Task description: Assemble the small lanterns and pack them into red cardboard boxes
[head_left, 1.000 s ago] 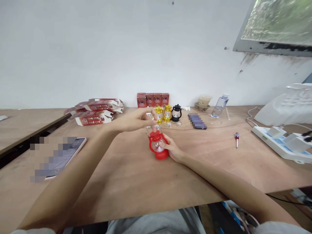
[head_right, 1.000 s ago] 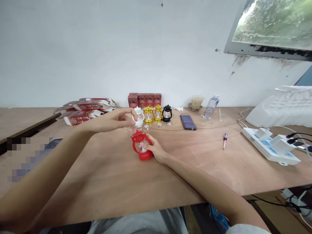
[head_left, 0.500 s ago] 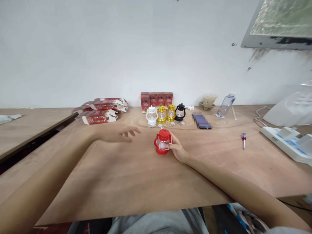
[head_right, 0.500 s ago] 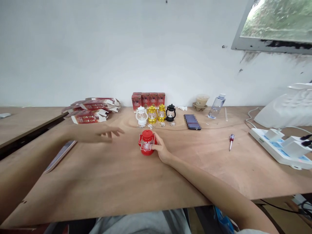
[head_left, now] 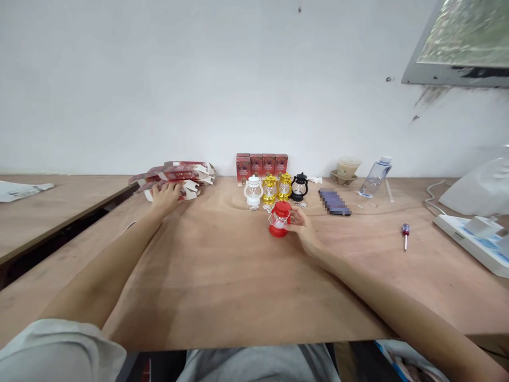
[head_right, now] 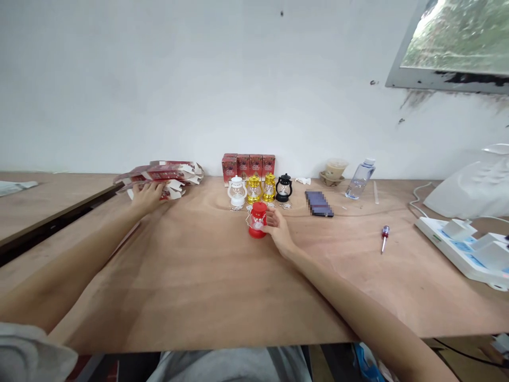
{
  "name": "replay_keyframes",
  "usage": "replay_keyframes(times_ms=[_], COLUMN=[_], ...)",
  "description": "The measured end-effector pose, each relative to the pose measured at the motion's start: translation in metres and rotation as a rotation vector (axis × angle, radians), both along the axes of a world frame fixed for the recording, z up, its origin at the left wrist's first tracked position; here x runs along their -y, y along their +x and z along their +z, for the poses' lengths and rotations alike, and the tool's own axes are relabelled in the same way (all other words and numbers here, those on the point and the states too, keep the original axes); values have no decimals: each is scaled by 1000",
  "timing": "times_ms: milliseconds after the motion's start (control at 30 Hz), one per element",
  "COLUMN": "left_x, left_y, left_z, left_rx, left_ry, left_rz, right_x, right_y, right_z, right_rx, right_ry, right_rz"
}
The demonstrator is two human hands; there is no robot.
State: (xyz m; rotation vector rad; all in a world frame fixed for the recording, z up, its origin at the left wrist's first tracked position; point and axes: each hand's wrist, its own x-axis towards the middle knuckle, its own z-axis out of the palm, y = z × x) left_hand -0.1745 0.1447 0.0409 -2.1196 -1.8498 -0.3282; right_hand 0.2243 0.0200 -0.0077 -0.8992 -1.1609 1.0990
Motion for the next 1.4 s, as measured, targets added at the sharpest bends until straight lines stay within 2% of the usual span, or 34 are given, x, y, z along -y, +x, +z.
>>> replay_keyframes(times_ms=[100,167,267,333,400,467,567,667,767,900,1000,1200,1400], left_x=[2,4,15,31,54,81,116,132,130,123,125,144,149], left_y=[1,1,5,14,30,50,78,94,103,115,124,133,140], left_z=[-2,-1,1,4,9,15,25,26,14,-13,-27,-34,-38], left_rx=[-70,-122,-159,-145,-72,9,75,160,290,486,556,519,483], left_ry=[92,177,358,481,564,570,498,437,429,309,263,60,23], left_rz=[-88,-195,-362,-465,-579,-713,-953,-1033,-1002,-961,-941,-944,-860], right_x=[4,11,27,39,50,60,69,73,72,69,67,58,55], right_y=[-2,-4,-9,-15,-24,-37,-58,-71,-75,-73,-74,-77,-74], right_z=[-6,-8,-5,-3,-3,-4,-3,-1,0,-4,-6,-7,-9], right_rx=[27,109,359,521,645,724,692,606,503,401,338,241,249], right_ry=[45,152,467,727,924,999,943,799,642,455,326,132,71], right_rz=[-40,-183,-474,-574,-532,-378,-221,-119,-60,-83,-76,-48,-3])
